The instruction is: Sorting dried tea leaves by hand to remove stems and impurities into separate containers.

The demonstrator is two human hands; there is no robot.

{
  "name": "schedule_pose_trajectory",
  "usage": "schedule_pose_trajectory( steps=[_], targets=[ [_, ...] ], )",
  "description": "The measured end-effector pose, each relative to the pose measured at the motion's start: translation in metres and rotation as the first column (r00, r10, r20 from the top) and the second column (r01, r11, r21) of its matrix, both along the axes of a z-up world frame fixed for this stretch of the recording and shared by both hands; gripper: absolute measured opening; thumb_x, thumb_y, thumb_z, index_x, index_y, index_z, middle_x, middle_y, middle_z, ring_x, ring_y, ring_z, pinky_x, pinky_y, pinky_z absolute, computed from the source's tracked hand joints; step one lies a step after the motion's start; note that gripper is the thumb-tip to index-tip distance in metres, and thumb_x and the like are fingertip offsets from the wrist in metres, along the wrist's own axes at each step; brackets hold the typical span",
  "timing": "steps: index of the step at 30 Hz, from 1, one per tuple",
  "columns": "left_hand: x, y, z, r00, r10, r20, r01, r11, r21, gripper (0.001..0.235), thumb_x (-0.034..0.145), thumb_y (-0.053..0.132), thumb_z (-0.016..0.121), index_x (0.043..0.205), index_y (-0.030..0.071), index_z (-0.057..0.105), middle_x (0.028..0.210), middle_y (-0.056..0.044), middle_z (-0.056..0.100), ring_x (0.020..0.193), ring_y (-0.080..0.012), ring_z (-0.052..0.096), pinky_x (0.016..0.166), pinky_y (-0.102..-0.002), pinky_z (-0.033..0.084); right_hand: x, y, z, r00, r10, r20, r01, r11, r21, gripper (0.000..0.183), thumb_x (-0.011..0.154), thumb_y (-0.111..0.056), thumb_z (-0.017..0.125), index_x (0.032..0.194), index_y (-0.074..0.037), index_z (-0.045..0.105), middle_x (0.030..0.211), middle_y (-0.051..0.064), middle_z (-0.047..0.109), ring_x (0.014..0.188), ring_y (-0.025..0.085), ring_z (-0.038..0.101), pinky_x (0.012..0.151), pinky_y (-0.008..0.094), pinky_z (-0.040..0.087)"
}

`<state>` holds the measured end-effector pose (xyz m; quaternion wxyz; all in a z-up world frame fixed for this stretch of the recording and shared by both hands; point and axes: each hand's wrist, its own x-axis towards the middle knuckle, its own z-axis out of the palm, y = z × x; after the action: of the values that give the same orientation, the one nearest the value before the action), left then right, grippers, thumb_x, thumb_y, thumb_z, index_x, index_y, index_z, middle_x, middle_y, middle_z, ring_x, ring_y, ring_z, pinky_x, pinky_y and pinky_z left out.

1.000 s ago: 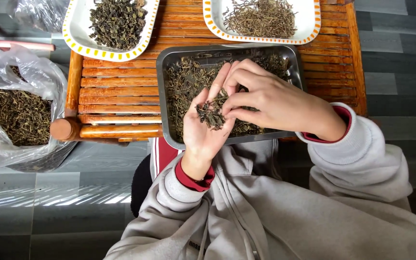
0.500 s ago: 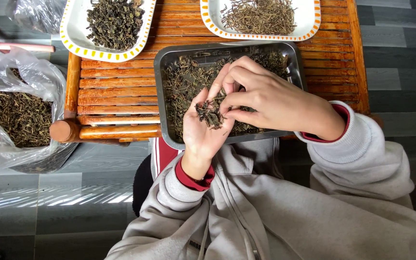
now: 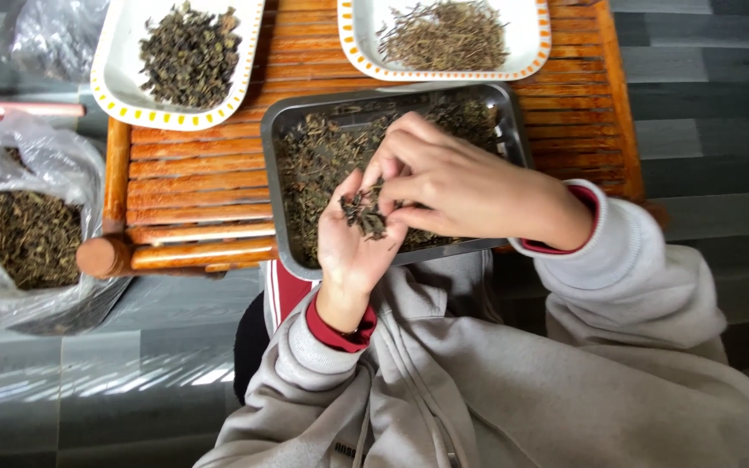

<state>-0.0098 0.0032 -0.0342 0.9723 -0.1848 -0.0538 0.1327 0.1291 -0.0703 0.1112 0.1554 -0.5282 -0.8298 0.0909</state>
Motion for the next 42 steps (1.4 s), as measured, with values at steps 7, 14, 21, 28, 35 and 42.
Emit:
schedule_pose_trajectory(
  steps=[7, 14, 21, 28, 35, 42],
  targets=[
    [0.001, 0.002, 0.000, 0.983, 0.009, -0.184, 0.002, 0.998, 0.064, 0.035, 0.111, 0.026, 0.042, 0.132, 0.006, 0.062, 0.115, -0.010, 0.072, 0.100, -0.0214, 0.070, 0.070, -0.031, 0.052, -0.006, 0.001, 0.001, 0.995, -0.015, 0.097, 0.023, 0.997, -0.077, 0.018, 0.097, -0.022, 0.067, 0.088, -0.007, 0.072, 0.100, 0.007, 0.048, 0.108, 0.028, 0.042, 0.095, 0.042, 0.041],
    [0.005, 0.005, -0.014, 0.993, 0.032, -0.112, -0.019, 0.993, 0.116, 0.038, 0.112, 0.026, 0.038, 0.136, 0.002, 0.056, 0.118, -0.013, 0.069, 0.085, -0.0187, 0.067, 0.060, -0.030, 0.044, -0.003, 0.002, -0.004, 0.996, -0.039, 0.077, 0.041, 0.999, -0.023, 0.014, 0.092, -0.020, 0.072, 0.088, -0.007, 0.074, 0.104, 0.010, 0.048, 0.113, 0.031, 0.043, 0.094, 0.044, 0.045],
    [0.004, 0.008, -0.018, 0.984, 0.018, -0.179, -0.002, 0.996, 0.093, 0.038, 0.107, 0.027, 0.044, 0.123, 0.001, 0.067, 0.106, -0.020, 0.077, 0.097, -0.0308, 0.076, 0.076, -0.034, 0.055, -0.009, 0.003, 0.003, 0.990, -0.046, 0.132, 0.061, 0.992, -0.107, 0.008, 0.089, -0.014, 0.076, 0.086, -0.007, 0.076, 0.091, 0.004, 0.045, 0.108, 0.026, 0.044, 0.101, 0.043, 0.042],
    [0.003, 0.007, -0.015, 0.984, 0.011, -0.180, 0.004, 0.996, 0.086, 0.038, 0.107, 0.026, 0.044, 0.123, 0.001, 0.067, 0.106, -0.018, 0.077, 0.097, -0.0280, 0.076, 0.076, -0.032, 0.055, -0.008, 0.003, 0.004, 0.993, -0.037, 0.115, 0.053, 0.989, -0.140, 0.011, 0.090, -0.014, 0.075, 0.085, -0.004, 0.076, 0.092, 0.006, 0.047, 0.108, 0.027, 0.044, 0.102, 0.043, 0.042],
    [0.001, 0.004, -0.003, 0.983, 0.011, -0.181, 0.000, 0.998, 0.057, 0.038, 0.107, 0.025, 0.043, 0.127, 0.001, 0.065, 0.110, -0.018, 0.076, 0.099, -0.0288, 0.076, 0.078, -0.033, 0.058, -0.009, 0.002, 0.007, 0.994, -0.072, 0.082, 0.085, 0.982, -0.169, 0.014, 0.091, -0.013, 0.073, 0.083, -0.002, 0.075, 0.090, 0.006, 0.048, 0.109, 0.026, 0.045, 0.104, 0.043, 0.042],
    [0.002, 0.004, -0.001, 0.985, 0.029, -0.170, -0.018, 0.998, 0.066, 0.037, 0.106, 0.023, 0.046, 0.129, -0.001, 0.063, 0.113, -0.021, 0.074, 0.102, -0.0311, 0.074, 0.080, -0.033, 0.058, -0.010, -0.003, 0.004, 0.994, -0.064, 0.087, 0.074, 0.991, -0.115, 0.014, 0.089, -0.010, 0.072, 0.080, 0.000, 0.074, 0.087, 0.007, 0.048, 0.108, 0.027, 0.045, 0.105, 0.044, 0.042]
  ],
)
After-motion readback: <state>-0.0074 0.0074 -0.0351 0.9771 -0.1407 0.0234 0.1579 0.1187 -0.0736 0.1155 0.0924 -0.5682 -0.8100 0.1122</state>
